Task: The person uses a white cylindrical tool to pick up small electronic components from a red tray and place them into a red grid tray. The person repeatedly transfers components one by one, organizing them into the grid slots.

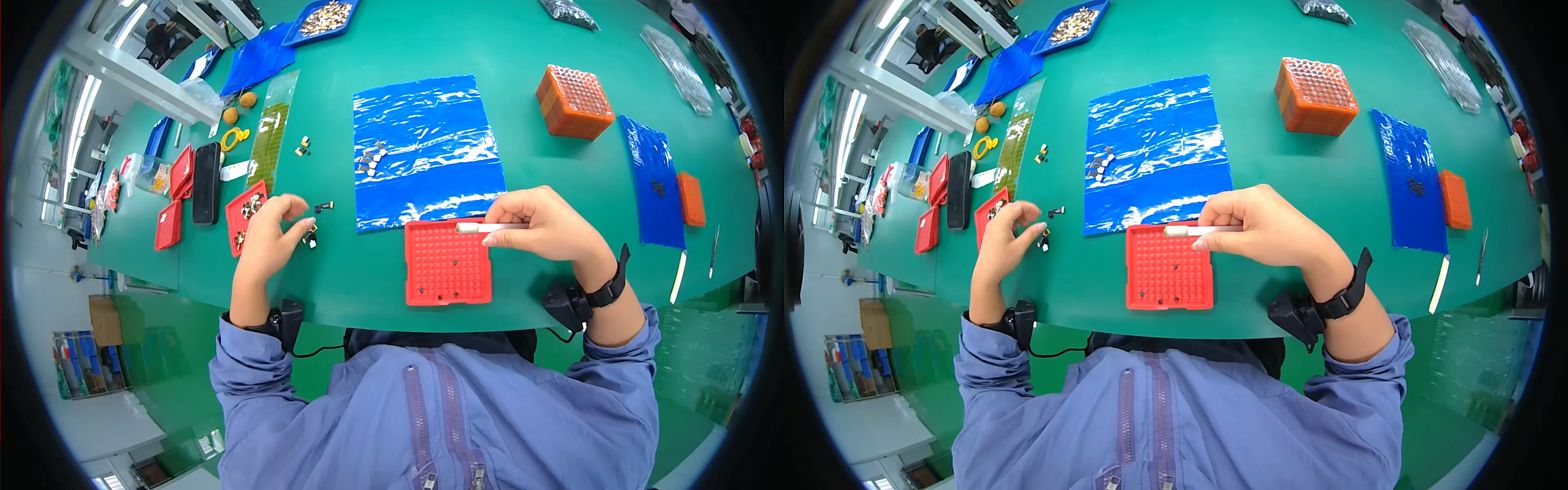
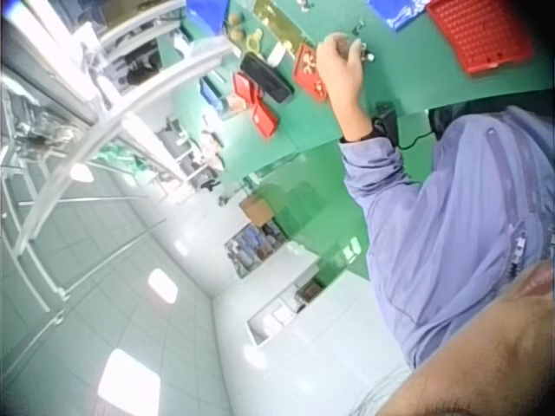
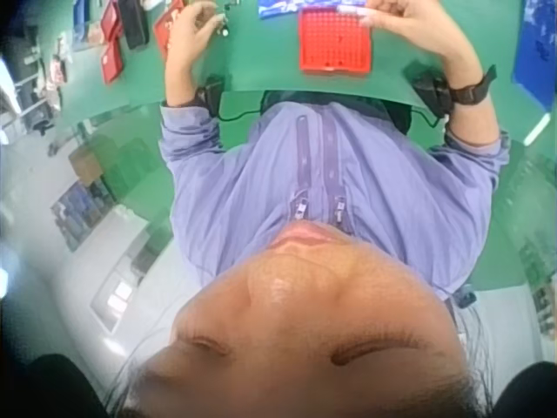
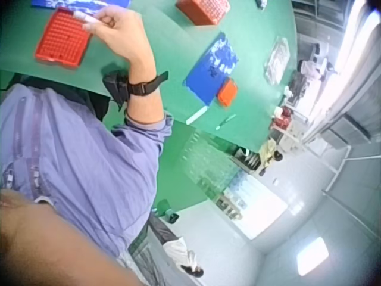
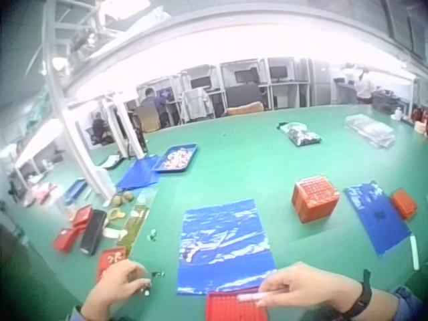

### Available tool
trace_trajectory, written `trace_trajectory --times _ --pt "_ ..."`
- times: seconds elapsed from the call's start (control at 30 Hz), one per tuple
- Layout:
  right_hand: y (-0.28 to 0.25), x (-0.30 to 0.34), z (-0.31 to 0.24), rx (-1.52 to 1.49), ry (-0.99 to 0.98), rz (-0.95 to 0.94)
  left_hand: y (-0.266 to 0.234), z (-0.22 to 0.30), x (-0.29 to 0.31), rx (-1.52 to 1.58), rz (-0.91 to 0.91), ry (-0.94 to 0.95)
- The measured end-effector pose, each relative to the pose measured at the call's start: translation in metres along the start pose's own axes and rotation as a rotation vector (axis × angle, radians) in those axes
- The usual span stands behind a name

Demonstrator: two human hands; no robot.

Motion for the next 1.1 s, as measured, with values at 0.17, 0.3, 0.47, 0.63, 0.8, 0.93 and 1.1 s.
trace_trajectory --times 0.17,0.3,0.47,0.63,0.8,0.93,1.1 --pt "0.001 -0.002 -0.002 0.008 0.01 -0.022 0.004 -0.003 0.01 -0.03 -0.115 -0.054" --pt "0.005 0.001 -0.003 -0.044 0.037 -0.031 0.004 0.011 0.009 0.037 -0.018 -0.047" --pt "0.012 0.004 -0.008 -0.093 0.002 -0.034 0.0 0.055 0.012 0.247 0.093 0.026" --pt "0.02 0.008 -0.014 -0.126 0.002 -0.104 0.027 0.101 0.021 0.713 -0.164 -0.012" --pt "0.019 0.01 -0.017 -0.147 -0.016 -0.109 0.048 0.119 0.024 1.041 -0.362 -0.087" --pt "0.019 0.011 -0.022 -0.109 -0.048 -0.127 0.043 0.125 0.022 0.924 -0.241 0.145" --pt "0.022 0.011 -0.018 -0.116 -0.077 -0.14 0.055 0.132 0.026 1.314 -0.368 -0.14"
Point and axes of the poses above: each hand's wrist, its own x-axis away from the middle knuckle, its own y-axis out of the palm, z = x × y, the point moved 4 cm from there along -x, towards the middle knuckle, and after that the axes turned 5 degrees about z, right-handed, at the moved point
